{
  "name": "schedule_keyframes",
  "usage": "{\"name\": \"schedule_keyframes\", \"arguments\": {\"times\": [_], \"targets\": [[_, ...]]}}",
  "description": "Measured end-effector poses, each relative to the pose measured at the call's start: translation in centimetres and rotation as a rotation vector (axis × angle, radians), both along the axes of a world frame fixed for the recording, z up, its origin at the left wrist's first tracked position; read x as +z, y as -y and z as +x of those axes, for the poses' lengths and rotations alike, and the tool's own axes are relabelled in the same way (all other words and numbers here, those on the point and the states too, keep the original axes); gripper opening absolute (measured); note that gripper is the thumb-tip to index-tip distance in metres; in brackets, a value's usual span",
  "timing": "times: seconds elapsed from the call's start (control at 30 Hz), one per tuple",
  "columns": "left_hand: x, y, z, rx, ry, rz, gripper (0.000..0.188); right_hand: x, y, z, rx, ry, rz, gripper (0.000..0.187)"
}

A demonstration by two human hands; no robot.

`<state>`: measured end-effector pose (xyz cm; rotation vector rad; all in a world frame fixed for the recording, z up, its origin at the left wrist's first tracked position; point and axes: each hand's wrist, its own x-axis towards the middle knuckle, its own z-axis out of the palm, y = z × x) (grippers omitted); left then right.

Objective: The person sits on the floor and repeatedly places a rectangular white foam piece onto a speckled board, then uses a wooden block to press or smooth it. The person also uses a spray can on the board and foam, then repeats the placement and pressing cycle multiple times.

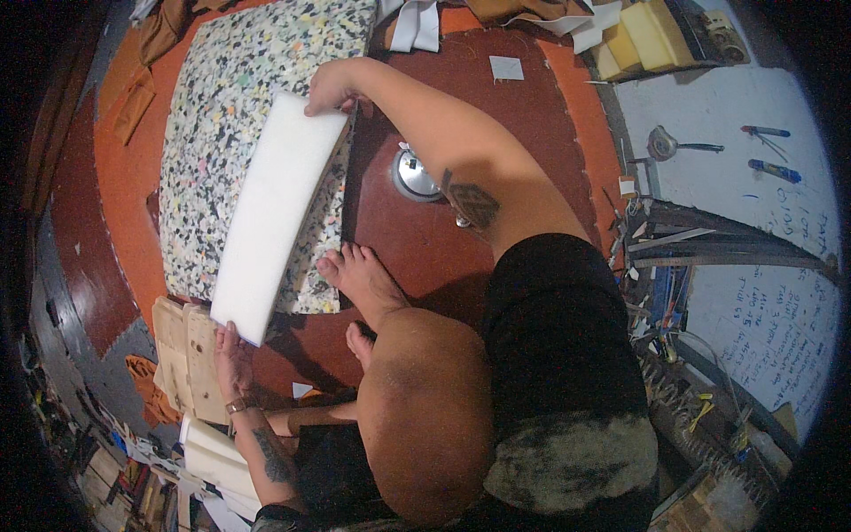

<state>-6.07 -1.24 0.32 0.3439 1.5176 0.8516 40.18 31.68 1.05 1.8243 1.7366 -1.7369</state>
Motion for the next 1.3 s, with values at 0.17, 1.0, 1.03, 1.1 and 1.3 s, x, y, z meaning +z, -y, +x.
{"name": "schedule_keyframes", "arguments": {"times": [0.17, 1.0, 1.03, 1.1, 1.3], "targets": [[-0.5, -0.2, 0.3, 0.02, -0.011, -0.008, 0.033, -0.6, -0.2, 0.2, 0.032, 0.025, 0.018, 0.035], [-1.4, 0.1, 0.4, 0.069, -0.067, -0.039, 0.034, -0.8, 0.0, 0.1, 0.004, 0.054, 0.019, 0.042], [-1.4, 0.1, 0.2, 0.068, -0.072, -0.046, 0.035, -1.0, -0.1, 0.1, -0.004, 0.058, 0.021, 0.042], [-1.5, 0.1, 0.1, 0.06, -0.042, -0.025, 0.036, -1.6, -0.1, -0.2, -0.018, 0.063, 0.025, 0.041], [-0.2, -0.7, 2.2, 0.052, -0.086, -0.057, 0.029, -2.8, -0.6, 0.1, 0.105, 0.109, 0.211, 0.044]]}}
